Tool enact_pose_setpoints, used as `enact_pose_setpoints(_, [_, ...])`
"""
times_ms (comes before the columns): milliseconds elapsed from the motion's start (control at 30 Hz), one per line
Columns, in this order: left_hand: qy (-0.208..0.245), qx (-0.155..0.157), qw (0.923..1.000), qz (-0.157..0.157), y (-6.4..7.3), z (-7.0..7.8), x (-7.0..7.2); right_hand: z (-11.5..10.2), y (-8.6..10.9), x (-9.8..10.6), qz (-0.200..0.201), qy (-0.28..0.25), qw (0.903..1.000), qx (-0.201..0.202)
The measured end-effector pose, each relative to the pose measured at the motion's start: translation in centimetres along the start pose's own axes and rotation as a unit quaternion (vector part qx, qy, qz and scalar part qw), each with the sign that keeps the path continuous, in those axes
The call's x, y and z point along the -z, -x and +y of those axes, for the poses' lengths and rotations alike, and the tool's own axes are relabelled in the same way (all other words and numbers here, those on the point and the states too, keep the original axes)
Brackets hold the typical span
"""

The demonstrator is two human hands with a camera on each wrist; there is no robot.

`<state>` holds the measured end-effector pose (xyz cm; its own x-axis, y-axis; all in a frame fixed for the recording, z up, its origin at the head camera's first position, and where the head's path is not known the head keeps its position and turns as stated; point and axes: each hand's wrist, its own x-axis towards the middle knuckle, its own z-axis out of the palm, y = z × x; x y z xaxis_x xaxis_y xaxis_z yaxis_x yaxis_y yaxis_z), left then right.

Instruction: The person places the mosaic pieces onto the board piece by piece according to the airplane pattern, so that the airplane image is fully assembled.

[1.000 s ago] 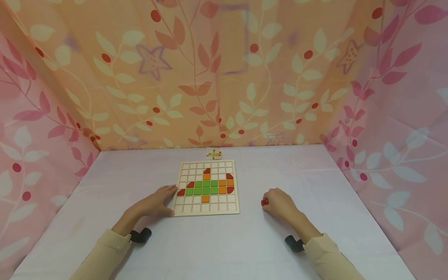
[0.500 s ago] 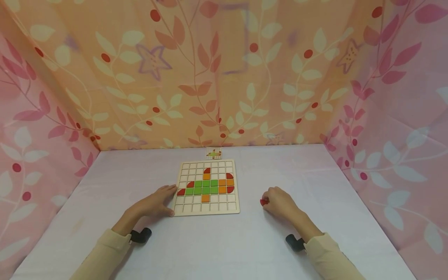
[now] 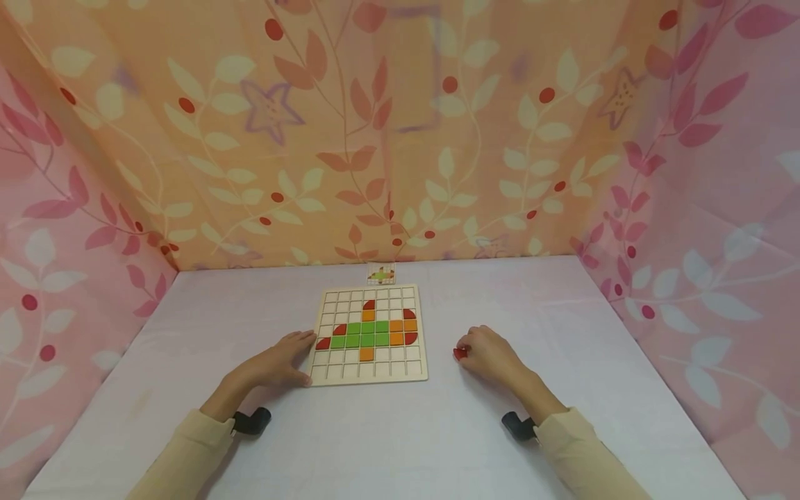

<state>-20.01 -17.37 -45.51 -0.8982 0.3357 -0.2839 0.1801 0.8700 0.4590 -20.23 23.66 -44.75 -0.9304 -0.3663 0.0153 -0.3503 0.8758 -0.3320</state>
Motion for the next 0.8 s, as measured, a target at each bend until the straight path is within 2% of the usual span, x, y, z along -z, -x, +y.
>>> enact_pose_setpoints(167, [-0.001, -0.004, 1.0, -0.002, 0.0, 0.0, 0.0, -1.0, -0.7, -0.1, -0.017, -0.006, 0.9997, -0.015])
enact_pose_setpoints(567, [0.006, -0.015, 0.9999, 0.001, 0.0, -0.1, -0.1, -3.6, -2.2, -0.5, -0.014, -0.01, 0.9997, 0.019])
enact_pose_setpoints(800, [0.005, -0.006, 1.0, 0.004, 0.0, -0.3, -0.1, -4.8, -3.0, -0.8, -0.009, -0.019, 0.9995, 0.023])
